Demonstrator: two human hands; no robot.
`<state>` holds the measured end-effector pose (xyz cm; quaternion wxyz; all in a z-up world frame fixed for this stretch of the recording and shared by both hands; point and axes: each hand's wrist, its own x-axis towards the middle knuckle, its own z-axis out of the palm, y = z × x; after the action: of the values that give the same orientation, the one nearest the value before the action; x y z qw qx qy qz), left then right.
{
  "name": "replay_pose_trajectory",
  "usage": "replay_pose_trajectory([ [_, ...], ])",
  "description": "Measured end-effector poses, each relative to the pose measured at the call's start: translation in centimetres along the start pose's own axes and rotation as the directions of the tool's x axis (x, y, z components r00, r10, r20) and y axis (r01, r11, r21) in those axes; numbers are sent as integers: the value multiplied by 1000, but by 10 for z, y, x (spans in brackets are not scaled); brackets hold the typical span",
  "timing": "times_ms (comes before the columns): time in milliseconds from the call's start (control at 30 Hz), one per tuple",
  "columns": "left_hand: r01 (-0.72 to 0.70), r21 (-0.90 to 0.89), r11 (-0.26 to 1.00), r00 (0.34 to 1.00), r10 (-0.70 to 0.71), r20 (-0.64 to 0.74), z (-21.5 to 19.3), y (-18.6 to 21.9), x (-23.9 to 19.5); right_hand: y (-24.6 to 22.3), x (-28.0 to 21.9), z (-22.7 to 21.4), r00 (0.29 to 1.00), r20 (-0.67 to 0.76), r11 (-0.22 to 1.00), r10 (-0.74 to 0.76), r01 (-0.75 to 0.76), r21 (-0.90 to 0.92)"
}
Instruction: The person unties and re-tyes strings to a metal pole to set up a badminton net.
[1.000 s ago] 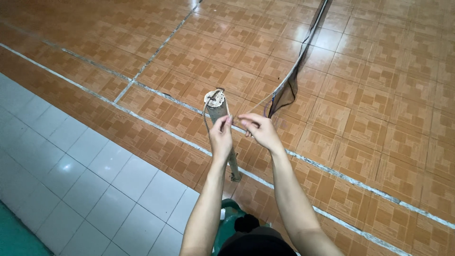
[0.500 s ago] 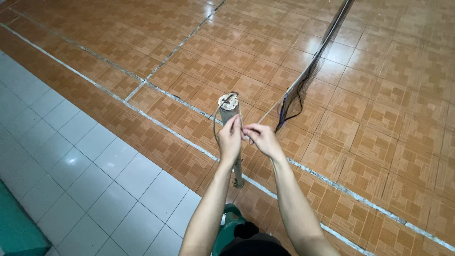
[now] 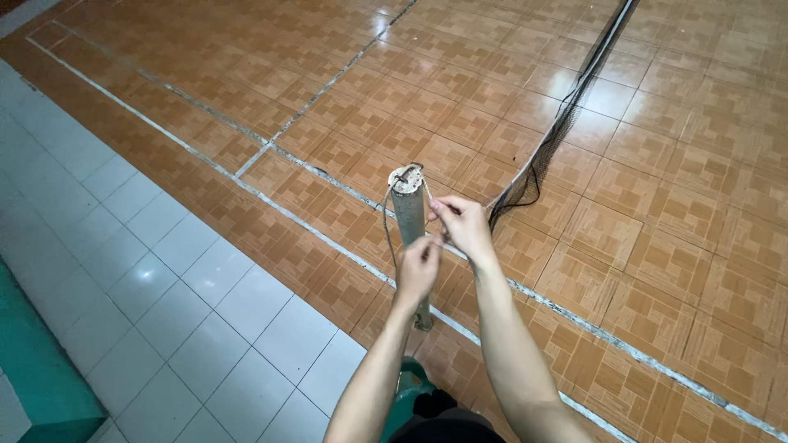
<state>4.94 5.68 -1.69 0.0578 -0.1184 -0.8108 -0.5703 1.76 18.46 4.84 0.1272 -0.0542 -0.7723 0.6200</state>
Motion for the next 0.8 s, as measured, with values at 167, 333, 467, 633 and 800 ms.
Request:
replay_pose_trajectory([
  [167, 160, -163, 974, 975, -181, -126, -23, 56, 32, 18, -14, 6, 999, -39, 997, -37, 34, -76],
  [333, 124, -202, 971, 959, -170, -228, -6, 34, 40, 4, -34, 3, 995, -32, 995, -91, 93, 41],
  [467, 214, -249, 945, 946, -264, -189, -12, 44, 35, 13, -37, -3, 971, 46, 948, -234, 238, -209],
  [633, 224, -248, 943, 950, -268, -159, -16, 39, 35, -3, -38, -16, 918, 183, 868, -352, 394, -303],
  [800, 84, -271, 959, 993, -103, -55, -7, 17, 19, 8, -18, -11, 958, -96, 959, -269, 257, -116],
])
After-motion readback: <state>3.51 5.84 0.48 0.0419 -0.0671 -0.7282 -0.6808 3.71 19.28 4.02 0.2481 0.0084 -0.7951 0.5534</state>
